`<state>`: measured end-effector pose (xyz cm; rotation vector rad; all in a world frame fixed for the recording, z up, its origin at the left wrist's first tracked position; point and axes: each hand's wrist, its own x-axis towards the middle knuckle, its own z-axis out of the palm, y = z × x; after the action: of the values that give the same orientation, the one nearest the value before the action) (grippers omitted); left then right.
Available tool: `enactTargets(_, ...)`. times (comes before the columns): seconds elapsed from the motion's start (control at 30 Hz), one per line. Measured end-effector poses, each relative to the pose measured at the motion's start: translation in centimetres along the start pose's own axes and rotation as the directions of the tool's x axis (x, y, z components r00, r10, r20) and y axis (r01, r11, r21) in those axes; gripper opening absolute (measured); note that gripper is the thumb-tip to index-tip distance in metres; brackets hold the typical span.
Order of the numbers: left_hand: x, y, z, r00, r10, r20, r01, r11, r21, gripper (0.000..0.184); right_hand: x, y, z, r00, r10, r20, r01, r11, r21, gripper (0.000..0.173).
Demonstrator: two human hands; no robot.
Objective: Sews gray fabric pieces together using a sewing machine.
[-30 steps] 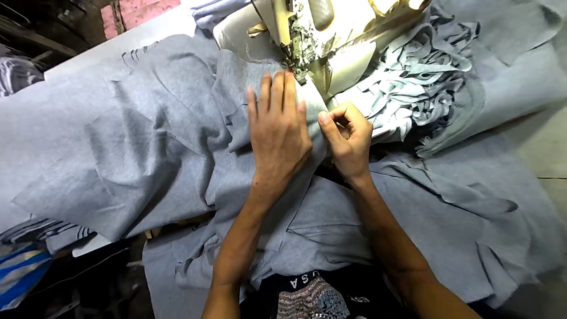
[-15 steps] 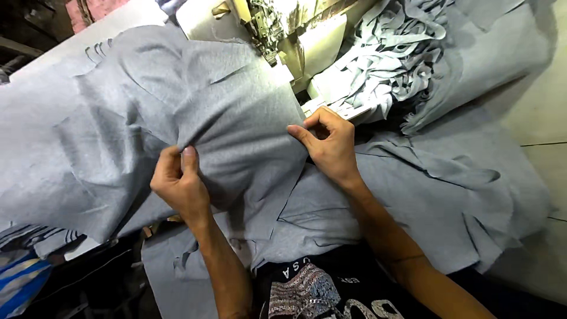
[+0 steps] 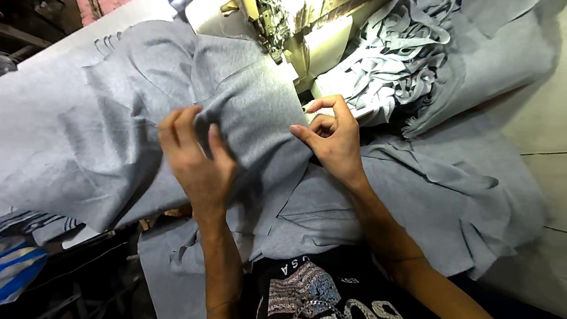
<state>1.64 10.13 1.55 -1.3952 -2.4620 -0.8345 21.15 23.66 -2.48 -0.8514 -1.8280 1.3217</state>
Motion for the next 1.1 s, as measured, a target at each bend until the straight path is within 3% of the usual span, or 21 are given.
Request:
enactTargets(0.03, 0.4, 1.3, 0.3, 0.993, 0.116, 0.030, -0.114, 0.992, -0.051, 0.041, -0.1, 0.1, 0.0, 1.000, 0.024, 0.006, -0.024, 1.000, 0.008, 0.039)
enactTargets(0.1, 1.3, 3.4, 1.7, 0.940, 0.324, 0.109, -0.314, 0.944, -0.099, 0.046, 0.1, 0.3, 0.1, 0.999, 0.039, 0.000, -0.039, 0.999, 0.012, 0.029)
enactTargets(0.2, 1.9, 5.1, 3.6, 0.872, 0.434, 0.229, -0.439, 0.898, -0.029, 0.054, 0.6, 0.7, 0.2, 1.000, 0.021, -0.003, -0.020, 0.999, 0.048, 0.015)
enactTargets(0.4, 1.5, 5.3, 5.0, 0.911, 0.368, 0.186, -0.376, 0.927, 0.004, 0.055, 1.5, 0.5, -1.7, 1.000, 0.001, 0.003, -0.001, 0.998, 0.062, 0.013)
enactTargets(0.53, 1.2, 5.4, 5.3, 0.939, 0.303, 0.165, -0.309, 0.951, 0.010, 0.055, 1.6, 0.4, -3.1, 0.996, -0.082, -0.024, 0.082, 0.997, -0.011, 0.036)
enactTargets(0.67, 0.8, 5.8, 6.3, 0.957, 0.268, 0.113, -0.274, 0.961, 0.042, 0.050, 1.7, 1.5, -3.0, 0.975, -0.218, -0.037, 0.215, 0.974, -0.066, 0.023)
enactTargets(0.83, 1.0, 6.4, 7.0, 0.972, 0.226, 0.061, -0.231, 0.969, 0.091, 0.049, 1.5, 2.3, -2.4, 0.979, -0.192, -0.075, 0.190, 0.981, -0.028, 0.020)
enactTargets(1.1, 0.8, 5.5, 6.9, 0.974, 0.222, 0.039, -0.222, 0.975, -0.008, 0.057, 1.4, 2.7, -1.7, 0.978, -0.170, -0.125, 0.176, 0.984, 0.040, 0.019)
